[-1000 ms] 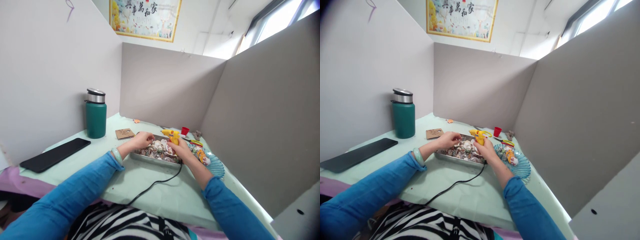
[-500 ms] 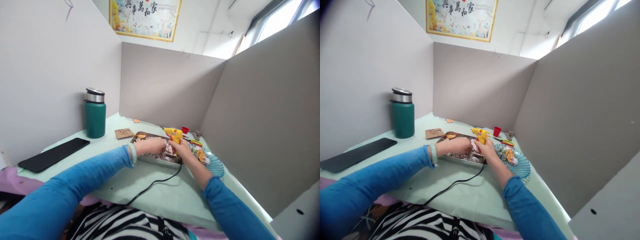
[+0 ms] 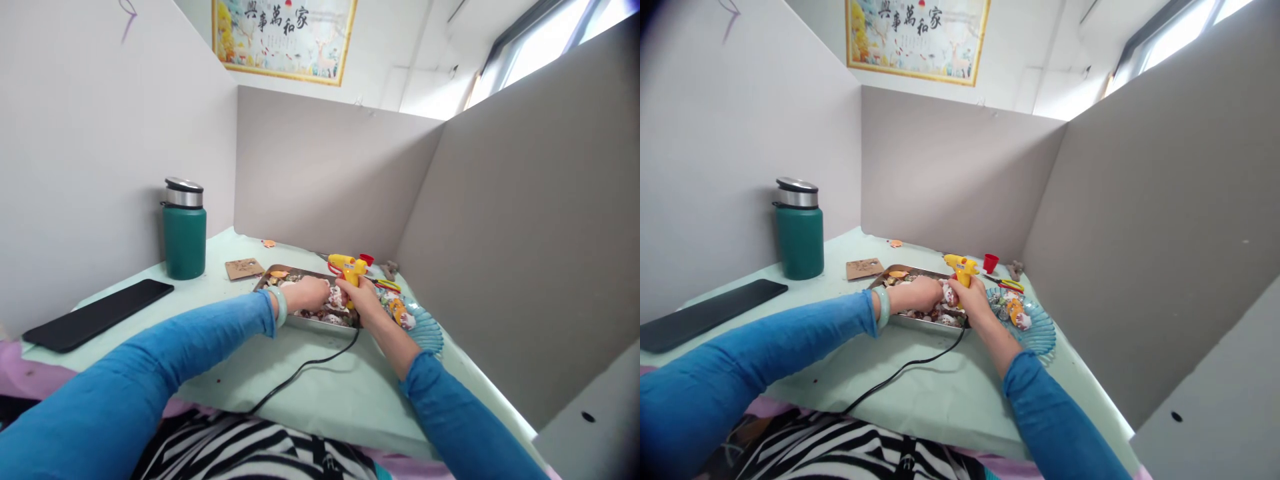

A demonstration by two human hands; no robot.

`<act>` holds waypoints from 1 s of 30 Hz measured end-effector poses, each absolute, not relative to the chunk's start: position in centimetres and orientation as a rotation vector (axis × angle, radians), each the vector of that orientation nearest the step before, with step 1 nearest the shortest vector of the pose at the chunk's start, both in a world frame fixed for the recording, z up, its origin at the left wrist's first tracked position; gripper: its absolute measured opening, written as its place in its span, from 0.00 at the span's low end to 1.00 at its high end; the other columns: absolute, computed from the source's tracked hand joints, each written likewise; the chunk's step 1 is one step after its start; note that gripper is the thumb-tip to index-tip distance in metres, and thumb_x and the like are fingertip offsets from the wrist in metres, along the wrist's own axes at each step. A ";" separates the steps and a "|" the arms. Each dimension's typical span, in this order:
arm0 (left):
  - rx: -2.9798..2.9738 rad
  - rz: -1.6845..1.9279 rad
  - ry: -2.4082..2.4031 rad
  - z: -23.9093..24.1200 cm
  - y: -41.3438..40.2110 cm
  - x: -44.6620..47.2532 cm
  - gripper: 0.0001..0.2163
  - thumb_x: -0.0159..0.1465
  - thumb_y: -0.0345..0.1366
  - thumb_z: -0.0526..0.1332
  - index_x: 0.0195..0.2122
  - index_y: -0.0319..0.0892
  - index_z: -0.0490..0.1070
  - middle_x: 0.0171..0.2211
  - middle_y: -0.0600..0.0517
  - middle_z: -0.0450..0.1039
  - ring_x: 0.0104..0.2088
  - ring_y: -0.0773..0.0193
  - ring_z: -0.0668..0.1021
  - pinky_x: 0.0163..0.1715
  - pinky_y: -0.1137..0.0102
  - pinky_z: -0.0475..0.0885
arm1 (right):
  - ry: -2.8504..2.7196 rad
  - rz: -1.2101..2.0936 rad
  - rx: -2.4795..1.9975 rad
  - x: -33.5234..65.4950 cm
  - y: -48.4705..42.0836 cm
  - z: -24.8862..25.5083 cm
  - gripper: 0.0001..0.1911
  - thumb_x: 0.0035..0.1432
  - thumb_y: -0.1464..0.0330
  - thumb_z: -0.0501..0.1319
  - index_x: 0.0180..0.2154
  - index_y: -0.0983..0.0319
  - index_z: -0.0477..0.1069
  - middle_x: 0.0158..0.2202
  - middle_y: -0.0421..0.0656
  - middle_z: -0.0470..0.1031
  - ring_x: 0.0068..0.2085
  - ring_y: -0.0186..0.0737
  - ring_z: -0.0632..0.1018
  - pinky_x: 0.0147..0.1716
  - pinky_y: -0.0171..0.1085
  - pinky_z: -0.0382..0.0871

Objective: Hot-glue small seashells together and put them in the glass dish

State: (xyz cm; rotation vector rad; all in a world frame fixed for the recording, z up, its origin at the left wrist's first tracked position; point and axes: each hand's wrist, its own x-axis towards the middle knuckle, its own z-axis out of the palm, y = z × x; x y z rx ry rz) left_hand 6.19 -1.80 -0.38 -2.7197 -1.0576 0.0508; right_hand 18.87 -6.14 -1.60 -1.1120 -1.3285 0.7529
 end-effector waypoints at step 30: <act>-3.099 -0.966 -1.224 -0.8 -2.3 1.2 0.10 0.54 0.37 0.57 0.31 0.38 0.74 0.25 0.54 0.73 0.26 0.68 0.71 0.26 0.75 0.63 | -1.494 0.809 -1.168 17.8 -6.0 -2.2 0.14 0.42 0.64 0.65 0.32 0.62 0.68 0.15 0.34 0.65 0.17 0.31 0.66 0.17 0.31 0.62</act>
